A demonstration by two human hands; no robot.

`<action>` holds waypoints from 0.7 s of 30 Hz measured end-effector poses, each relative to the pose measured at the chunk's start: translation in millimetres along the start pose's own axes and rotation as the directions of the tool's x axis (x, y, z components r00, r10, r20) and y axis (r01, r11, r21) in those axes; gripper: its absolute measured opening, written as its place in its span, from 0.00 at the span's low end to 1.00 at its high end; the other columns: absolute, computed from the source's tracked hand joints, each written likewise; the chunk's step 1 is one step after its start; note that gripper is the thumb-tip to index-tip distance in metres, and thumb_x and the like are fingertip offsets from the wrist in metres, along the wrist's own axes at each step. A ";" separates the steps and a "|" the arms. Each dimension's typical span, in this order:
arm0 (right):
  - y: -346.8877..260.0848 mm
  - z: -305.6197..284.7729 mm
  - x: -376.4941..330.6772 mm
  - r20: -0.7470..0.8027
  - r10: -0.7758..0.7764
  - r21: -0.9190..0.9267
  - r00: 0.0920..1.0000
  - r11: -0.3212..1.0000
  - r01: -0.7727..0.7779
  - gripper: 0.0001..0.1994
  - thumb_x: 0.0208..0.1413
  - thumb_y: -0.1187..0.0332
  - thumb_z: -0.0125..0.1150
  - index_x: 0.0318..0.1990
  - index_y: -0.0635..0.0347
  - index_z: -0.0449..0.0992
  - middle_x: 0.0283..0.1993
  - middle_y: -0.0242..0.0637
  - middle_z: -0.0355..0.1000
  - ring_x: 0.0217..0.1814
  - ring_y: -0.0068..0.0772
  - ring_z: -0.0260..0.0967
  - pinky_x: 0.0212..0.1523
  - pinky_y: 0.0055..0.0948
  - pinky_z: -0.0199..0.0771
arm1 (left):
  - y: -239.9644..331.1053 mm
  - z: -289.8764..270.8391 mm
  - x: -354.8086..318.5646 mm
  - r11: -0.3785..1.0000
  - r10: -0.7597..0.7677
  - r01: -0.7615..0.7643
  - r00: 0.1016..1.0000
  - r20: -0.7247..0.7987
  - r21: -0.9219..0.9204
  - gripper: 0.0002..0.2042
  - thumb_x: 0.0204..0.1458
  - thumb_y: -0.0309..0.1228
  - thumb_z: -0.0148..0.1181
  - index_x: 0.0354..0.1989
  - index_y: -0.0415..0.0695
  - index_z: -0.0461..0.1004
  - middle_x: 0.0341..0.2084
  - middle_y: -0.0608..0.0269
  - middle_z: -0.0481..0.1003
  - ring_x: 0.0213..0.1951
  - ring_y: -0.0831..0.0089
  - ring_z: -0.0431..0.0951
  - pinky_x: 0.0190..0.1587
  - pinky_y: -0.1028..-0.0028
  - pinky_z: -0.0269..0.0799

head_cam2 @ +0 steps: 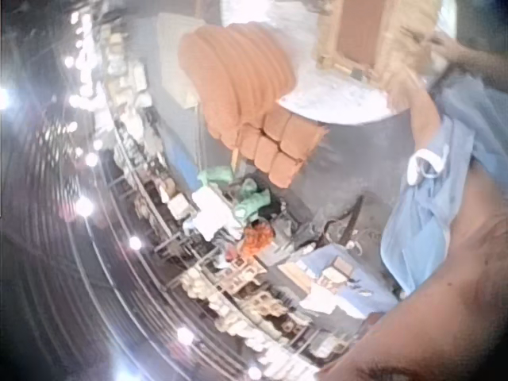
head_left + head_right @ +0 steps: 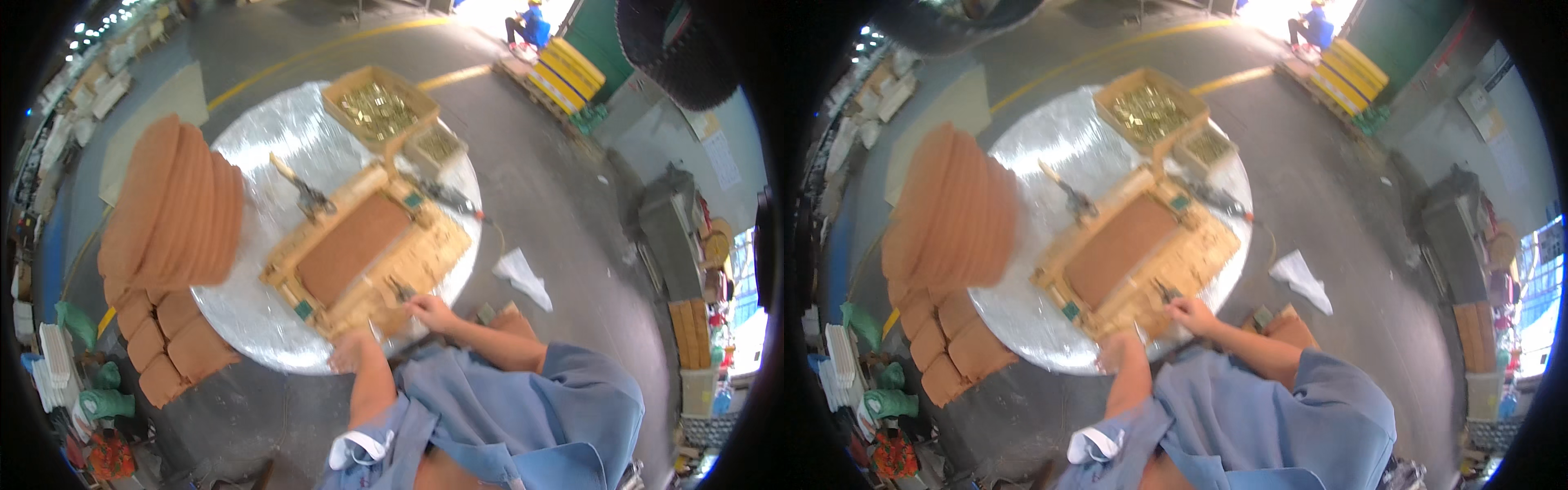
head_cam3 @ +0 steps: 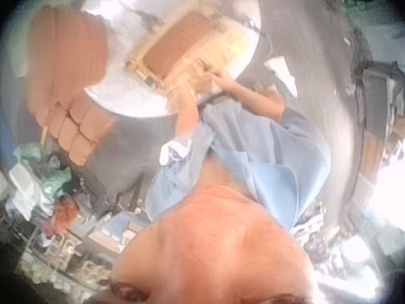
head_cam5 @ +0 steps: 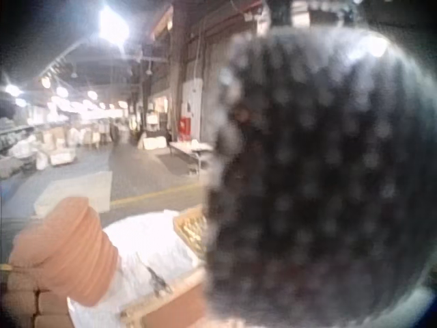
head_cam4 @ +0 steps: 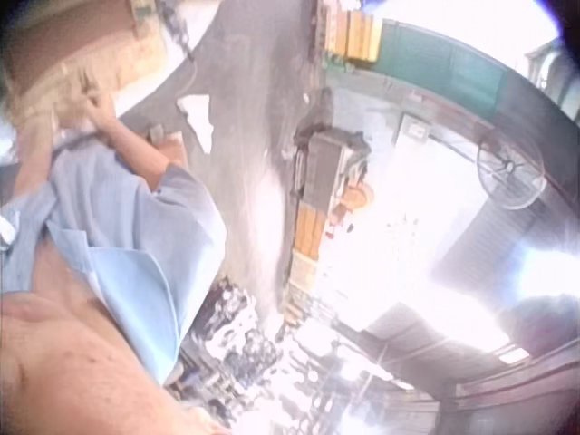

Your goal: The person places a brown curved panel into a wooden jig, secures it with a clamp, and uses a pneumatic drill to drive fasteners into the panel. The person then removes the panel and repeats the process with another piece.

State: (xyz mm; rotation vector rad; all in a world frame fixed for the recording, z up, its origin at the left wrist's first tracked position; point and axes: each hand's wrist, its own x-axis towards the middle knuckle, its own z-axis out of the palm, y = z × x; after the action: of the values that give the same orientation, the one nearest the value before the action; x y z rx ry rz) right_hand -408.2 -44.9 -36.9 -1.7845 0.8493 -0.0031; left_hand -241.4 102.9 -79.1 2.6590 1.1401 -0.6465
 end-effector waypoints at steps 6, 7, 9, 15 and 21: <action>125.0 8.2 -99.3 -0.129 0.340 -0.012 0.932 0.939 -0.344 0.17 0.64 0.52 0.63 0.45 0.56 0.85 0.38 0.45 0.84 0.41 0.43 0.82 0.45 0.42 0.80 | -3.2 76.6 33.8 0.995 -0.073 0.062 0.988 -0.137 -0.083 0.38 0.72 0.49 0.39 0.78 0.26 0.49 0.77 0.35 0.54 0.77 0.40 0.56 0.75 0.46 0.58; 120.8 12.1 -98.0 -0.155 0.355 -0.005 0.922 0.933 -0.360 0.17 0.64 0.52 0.63 0.45 0.56 0.85 0.37 0.45 0.83 0.41 0.42 0.82 0.45 0.41 0.80 | 2.0 66.3 27.7 0.959 -0.153 0.104 0.973 -0.171 -0.263 0.38 0.72 0.50 0.39 0.78 0.28 0.48 0.77 0.34 0.54 0.77 0.39 0.55 0.74 0.44 0.60; 91.6 4.6 -97.6 -0.192 0.369 0.002 0.910 0.927 -0.375 0.17 0.64 0.52 0.62 0.46 0.55 0.85 0.38 0.45 0.83 0.42 0.42 0.83 0.46 0.41 0.80 | -1.0 55.5 26.7 0.961 -0.149 0.107 0.977 -0.151 -0.255 0.39 0.72 0.52 0.39 0.78 0.29 0.49 0.76 0.33 0.55 0.77 0.38 0.56 0.72 0.43 0.62; 112.9 8.4 -85.0 -0.055 0.390 -0.080 0.919 0.916 -0.393 0.20 0.63 0.49 0.62 0.51 0.52 0.84 0.49 0.45 0.84 0.54 0.48 0.81 0.56 0.43 0.78 | 2.2 61.9 29.2 0.969 -0.168 0.130 0.970 -0.175 -0.211 0.42 0.70 0.56 0.42 0.78 0.29 0.50 0.76 0.32 0.53 0.75 0.37 0.58 0.71 0.43 0.64; 139.7 -17.6 -71.7 0.020 0.380 -0.007 0.925 0.925 -0.380 0.21 0.62 0.48 0.62 0.53 0.52 0.83 0.52 0.45 0.83 0.57 0.48 0.80 0.58 0.44 0.78 | 8.2 61.0 29.0 0.980 -0.169 0.143 0.966 -0.194 -0.142 0.43 0.69 0.58 0.43 0.77 0.29 0.51 0.76 0.32 0.54 0.75 0.36 0.59 0.70 0.44 0.65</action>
State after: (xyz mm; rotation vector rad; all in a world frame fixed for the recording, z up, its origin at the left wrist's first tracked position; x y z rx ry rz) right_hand -543.9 -39.7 -117.8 -1.5931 1.1690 0.2698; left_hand -237.3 96.3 -146.7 2.5926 1.4065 -0.3146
